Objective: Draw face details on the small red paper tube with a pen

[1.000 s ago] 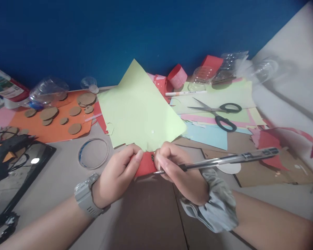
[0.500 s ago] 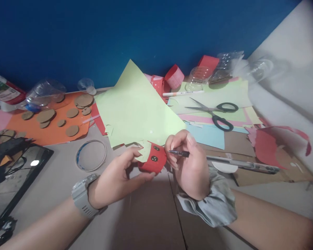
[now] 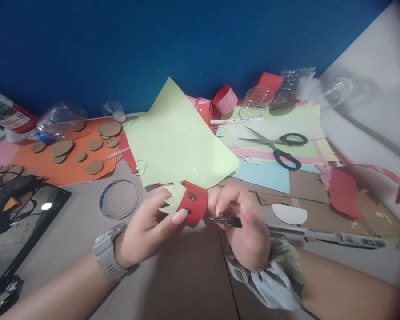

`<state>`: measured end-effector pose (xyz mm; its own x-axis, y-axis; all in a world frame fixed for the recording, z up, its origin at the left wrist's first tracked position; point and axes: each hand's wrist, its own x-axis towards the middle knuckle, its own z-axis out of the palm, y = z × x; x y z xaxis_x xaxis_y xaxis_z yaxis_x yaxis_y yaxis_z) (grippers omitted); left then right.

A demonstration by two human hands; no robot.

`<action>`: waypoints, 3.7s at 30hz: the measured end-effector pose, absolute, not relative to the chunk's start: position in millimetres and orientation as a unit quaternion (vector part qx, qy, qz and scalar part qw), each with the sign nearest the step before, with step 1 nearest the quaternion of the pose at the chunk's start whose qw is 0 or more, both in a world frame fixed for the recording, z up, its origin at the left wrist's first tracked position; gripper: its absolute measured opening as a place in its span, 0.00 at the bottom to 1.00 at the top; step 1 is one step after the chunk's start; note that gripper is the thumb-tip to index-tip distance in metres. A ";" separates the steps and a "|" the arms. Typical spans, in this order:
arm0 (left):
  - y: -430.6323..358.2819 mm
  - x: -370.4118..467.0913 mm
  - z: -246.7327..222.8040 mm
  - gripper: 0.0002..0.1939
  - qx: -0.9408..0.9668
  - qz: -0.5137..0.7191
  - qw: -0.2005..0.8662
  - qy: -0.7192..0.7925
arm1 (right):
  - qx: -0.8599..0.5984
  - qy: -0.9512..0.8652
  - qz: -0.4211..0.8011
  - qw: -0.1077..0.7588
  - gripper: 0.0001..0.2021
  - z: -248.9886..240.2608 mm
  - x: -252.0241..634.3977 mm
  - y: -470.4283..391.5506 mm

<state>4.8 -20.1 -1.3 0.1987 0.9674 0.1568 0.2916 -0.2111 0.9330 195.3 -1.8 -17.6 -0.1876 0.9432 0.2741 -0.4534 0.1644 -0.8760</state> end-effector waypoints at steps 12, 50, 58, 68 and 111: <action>-21.2 4.9 -8.9 0.17 0.633 0.408 0.413 0.512 | -0.335 -0.377 0.667 0.549 0.21 -22.6 198.5 8.9; -14.8 -0.2 1.5 0.19 0.661 0.317 0.519 0.440 | -0.302 -0.543 0.670 0.407 0.20 -18.4 209.5 -1.9; -15.7 0.7 1.9 0.22 0.681 0.292 0.516 0.430 | -0.357 -0.511 0.678 0.390 0.18 -13.3 203.3 0.5; -16.3 1.6 3.6 0.24 0.690 0.279 0.501 0.442 | -0.358 -0.533 0.667 0.377 0.18 -14.6 206.6 0.9; -17.1 -3.7 1.0 0.11 0.646 0.320 0.570 0.394 | -0.359 -0.386 0.706 0.472 0.17 -18.1 200.5 16.3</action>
<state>-3.7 -17.1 1.0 0.4848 0.8739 -0.0365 0.1441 -0.0387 0.9888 200.5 16.3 -18.1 -0.2958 0.9446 -0.1425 -0.3892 -0.2554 -0.8850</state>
